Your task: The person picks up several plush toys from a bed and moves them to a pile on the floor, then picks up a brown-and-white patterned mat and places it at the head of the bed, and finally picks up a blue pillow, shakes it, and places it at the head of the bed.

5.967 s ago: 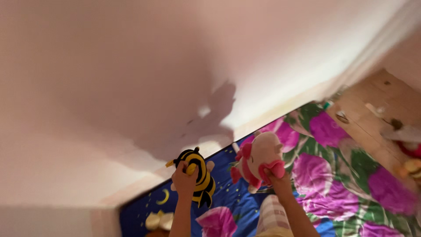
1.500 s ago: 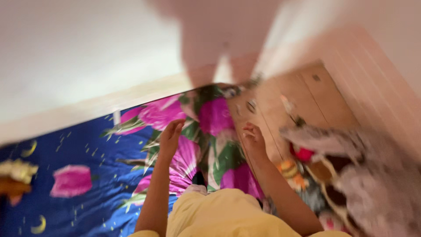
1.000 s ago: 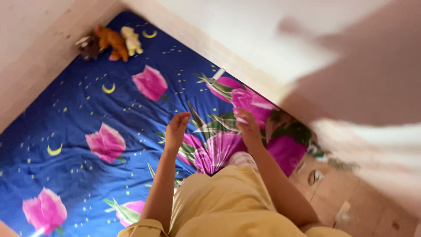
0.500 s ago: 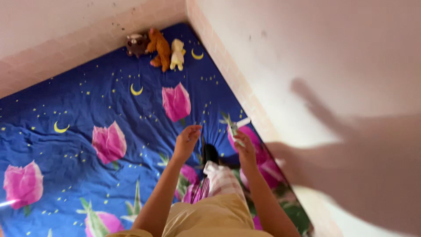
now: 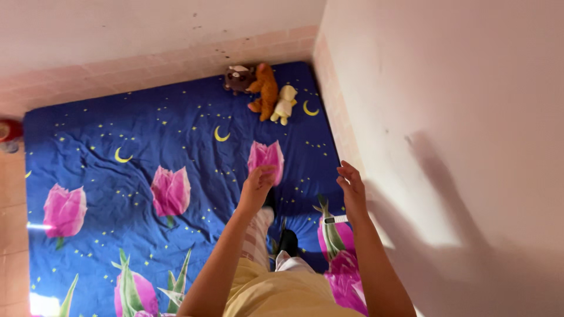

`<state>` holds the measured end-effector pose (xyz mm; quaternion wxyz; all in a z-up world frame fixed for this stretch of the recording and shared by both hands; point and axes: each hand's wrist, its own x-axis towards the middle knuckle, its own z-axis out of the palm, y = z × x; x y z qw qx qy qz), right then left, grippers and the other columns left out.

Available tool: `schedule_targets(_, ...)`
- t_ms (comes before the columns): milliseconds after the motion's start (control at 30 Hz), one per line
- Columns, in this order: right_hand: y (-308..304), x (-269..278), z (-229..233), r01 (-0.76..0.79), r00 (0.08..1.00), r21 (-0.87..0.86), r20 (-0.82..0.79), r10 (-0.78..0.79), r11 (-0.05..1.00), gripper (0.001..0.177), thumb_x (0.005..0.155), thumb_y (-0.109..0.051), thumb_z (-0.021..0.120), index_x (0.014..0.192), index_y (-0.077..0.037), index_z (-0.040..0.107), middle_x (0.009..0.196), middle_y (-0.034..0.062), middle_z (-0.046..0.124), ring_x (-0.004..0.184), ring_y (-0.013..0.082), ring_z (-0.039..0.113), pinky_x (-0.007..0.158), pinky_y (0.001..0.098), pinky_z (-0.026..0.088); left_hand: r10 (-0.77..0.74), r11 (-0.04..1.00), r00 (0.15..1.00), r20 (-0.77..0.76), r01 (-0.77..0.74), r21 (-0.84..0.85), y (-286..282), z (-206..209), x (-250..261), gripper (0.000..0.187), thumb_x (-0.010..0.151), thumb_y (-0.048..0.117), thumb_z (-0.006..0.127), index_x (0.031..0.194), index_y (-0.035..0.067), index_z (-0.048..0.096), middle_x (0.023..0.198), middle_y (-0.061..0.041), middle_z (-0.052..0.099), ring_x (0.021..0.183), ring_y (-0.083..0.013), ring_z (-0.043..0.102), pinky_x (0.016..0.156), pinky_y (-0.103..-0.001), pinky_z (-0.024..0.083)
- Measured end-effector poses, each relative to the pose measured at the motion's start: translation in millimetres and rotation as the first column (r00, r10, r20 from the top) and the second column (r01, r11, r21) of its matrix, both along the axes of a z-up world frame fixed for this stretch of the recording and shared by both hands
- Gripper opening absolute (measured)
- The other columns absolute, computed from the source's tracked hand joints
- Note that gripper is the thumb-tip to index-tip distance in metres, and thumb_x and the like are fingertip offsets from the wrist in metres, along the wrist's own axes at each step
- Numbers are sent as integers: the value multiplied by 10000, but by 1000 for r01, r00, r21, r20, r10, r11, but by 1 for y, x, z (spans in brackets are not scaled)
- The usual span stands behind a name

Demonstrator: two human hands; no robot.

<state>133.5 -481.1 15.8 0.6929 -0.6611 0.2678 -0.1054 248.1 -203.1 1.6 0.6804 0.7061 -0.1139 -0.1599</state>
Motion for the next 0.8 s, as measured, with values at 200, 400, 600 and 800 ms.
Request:
schedule_targets(200, -8, 79, -41, -67, 998, 104, 27, 64, 992, 272, 998, -170, 609, 1245, -61, 638, 1497, 34, 559, 1185, 176, 596, 1004, 348, 484, 93, 995, 987, -132, -87, 49, 7, -79, 71, 312, 936, 9, 643, 1245, 46, 673, 1048, -60, 737, 943, -107, 694, 815, -246, 544)
schedule_targets(400, -58, 168, -54, 0, 985, 5, -173, 1, 1000, 333, 985, -129, 597, 1304, -70, 671, 1201, 116, 697, 1042, 197, 632, 956, 338, 500, -11, 998, 993, -116, 18, 66, -56, -115, 203, 264, 959, 106, 697, 1212, 31, 700, 1020, -52, 749, 911, -115, 697, 794, -258, 551)
schedule_targets(600, -71, 293, -35, 44, 987, -61, -154, -53, 997, 327, 964, -115, 564, 1281, -81, 638, 1241, 4, 682, 1089, 103, 616, 977, 298, 495, -146, 985, 989, -28, 148, 86, -96, -76, 352, 280, 967, 159, 689, 1222, 44, 669, 1084, -54, 755, 953, -136, 731, 801, -274, 565)
schedule_targets(800, -67, 380, -61, 29, 998, 28, -53, -27, 999, 356, 963, -99, 606, 1317, -76, 640, 1164, 29, 679, 1040, 113, 594, 945, 288, 477, -9, 993, 1000, 21, 7, 116, -100, -79, 426, 263, 977, 158, 674, 1217, 51, 701, 1091, -84, 769, 973, -159, 732, 844, -284, 569)
